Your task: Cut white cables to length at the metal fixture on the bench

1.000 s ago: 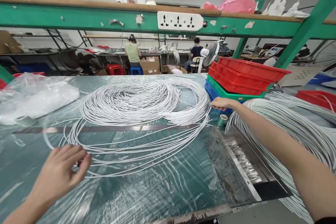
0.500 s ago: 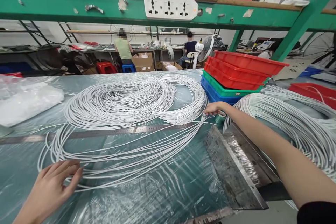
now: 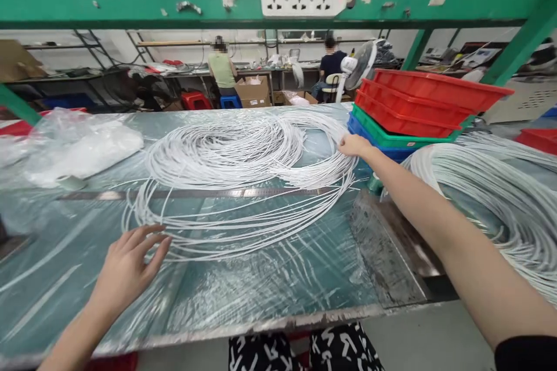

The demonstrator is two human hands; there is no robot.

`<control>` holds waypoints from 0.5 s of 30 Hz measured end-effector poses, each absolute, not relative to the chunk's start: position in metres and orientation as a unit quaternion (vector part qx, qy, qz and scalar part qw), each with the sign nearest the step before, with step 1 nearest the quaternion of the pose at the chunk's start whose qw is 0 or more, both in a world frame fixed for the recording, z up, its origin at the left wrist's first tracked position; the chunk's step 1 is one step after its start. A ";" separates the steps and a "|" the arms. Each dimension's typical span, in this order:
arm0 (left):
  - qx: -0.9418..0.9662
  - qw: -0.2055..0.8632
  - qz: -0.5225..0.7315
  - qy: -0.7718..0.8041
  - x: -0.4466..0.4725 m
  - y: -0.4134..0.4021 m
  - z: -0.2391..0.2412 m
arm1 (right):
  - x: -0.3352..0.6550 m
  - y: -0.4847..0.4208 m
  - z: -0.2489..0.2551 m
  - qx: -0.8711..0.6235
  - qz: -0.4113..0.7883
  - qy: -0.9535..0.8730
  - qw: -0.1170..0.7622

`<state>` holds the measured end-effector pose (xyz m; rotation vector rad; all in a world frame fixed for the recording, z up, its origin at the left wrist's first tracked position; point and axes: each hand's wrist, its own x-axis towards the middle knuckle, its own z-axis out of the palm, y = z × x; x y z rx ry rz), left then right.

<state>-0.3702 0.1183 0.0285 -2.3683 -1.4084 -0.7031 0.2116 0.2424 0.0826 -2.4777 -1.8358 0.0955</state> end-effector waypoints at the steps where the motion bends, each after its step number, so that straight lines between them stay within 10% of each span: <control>1: -0.822 0.163 -0.234 -0.493 -0.367 0.110 0.032 | 0.203 0.241 0.080 -0.804 0.015 -0.593 0.037; 11: -0.731 0.258 -0.222 -0.592 -0.364 0.010 0.088 | 0.194 0.241 0.035 -0.814 0.016 -0.580 0.010; 15: -0.748 0.146 -0.139 -0.632 -0.358 -0.003 0.084 | 0.188 0.241 0.037 -0.804 0.020 -0.593 0.017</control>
